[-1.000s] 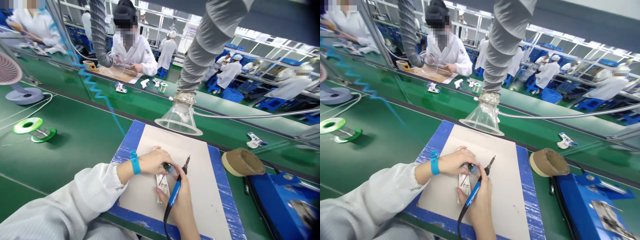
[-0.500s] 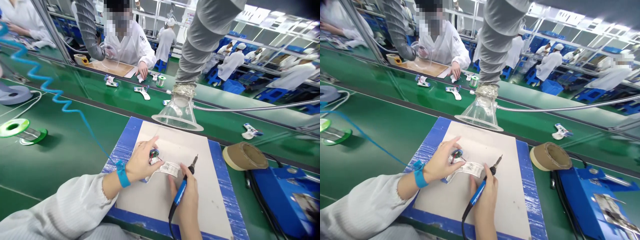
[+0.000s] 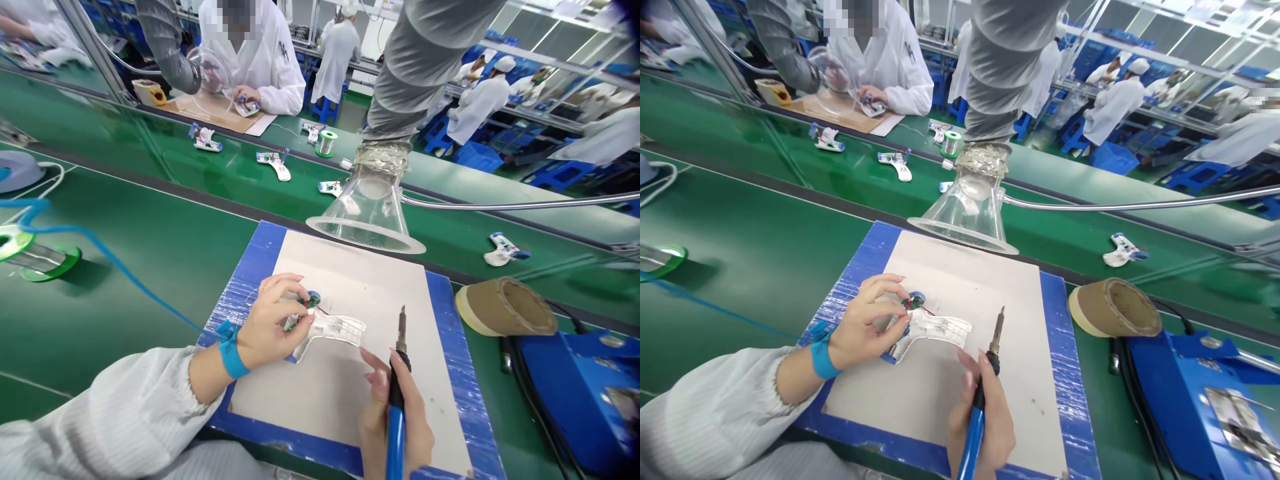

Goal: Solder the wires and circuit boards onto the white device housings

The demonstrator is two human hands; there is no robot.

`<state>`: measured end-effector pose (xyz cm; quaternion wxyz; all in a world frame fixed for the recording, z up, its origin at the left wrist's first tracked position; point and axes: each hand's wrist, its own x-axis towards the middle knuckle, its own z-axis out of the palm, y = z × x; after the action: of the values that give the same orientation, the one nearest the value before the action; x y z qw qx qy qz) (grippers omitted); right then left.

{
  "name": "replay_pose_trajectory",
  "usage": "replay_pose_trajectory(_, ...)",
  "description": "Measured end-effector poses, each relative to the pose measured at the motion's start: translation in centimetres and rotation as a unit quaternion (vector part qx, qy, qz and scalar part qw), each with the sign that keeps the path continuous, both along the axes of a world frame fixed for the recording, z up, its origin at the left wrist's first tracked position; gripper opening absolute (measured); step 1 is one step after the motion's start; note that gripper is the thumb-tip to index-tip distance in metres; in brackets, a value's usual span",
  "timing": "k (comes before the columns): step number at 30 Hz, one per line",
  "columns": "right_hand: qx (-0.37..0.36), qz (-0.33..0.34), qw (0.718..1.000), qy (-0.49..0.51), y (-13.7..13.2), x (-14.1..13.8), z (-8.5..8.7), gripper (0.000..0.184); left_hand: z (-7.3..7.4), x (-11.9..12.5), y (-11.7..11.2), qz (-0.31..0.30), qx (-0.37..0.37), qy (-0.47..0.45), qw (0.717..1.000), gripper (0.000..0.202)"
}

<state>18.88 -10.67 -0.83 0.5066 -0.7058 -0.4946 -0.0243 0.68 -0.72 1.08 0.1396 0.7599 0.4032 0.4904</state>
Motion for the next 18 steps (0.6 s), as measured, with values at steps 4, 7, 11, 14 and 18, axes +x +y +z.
replay_pose_trajectory(4, 0.050, 0.040, 0.998, 0.015, -0.6, -0.2, 0.7, 0.022, 0.1, 0.0, 0.0, 0.013, -0.022, -0.009, 1.000, 0.014)
replay_pose_trajectory(7, 0.034, 0.080, 0.996, -0.019, -1.4, 0.2, 1.0, 0.020, 0.3, -0.1, 0.0, 0.019, -0.028, -0.014, 0.999, 0.015)
replay_pose_trajectory(11, -0.038, 0.063, 0.996, -0.046, -2.5, 0.5, 1.2, 0.014, 0.4, -0.2, 0.0, 0.025, -0.031, -0.027, 0.999, 0.015)
replay_pose_trajectory(14, -0.048, 0.085, 0.993, -0.068, -2.6, 0.4, 1.5, 0.015, 0.4, -0.2, 0.0, 0.019, -0.037, -0.030, 0.999, 0.016)
replay_pose_trajectory(18, -0.019, 0.117, 0.988, -0.099, -2.0, 0.4, 2.0, 0.019, 0.5, -0.2, -0.1, 0.015, -0.043, -0.026, 0.999, 0.017)
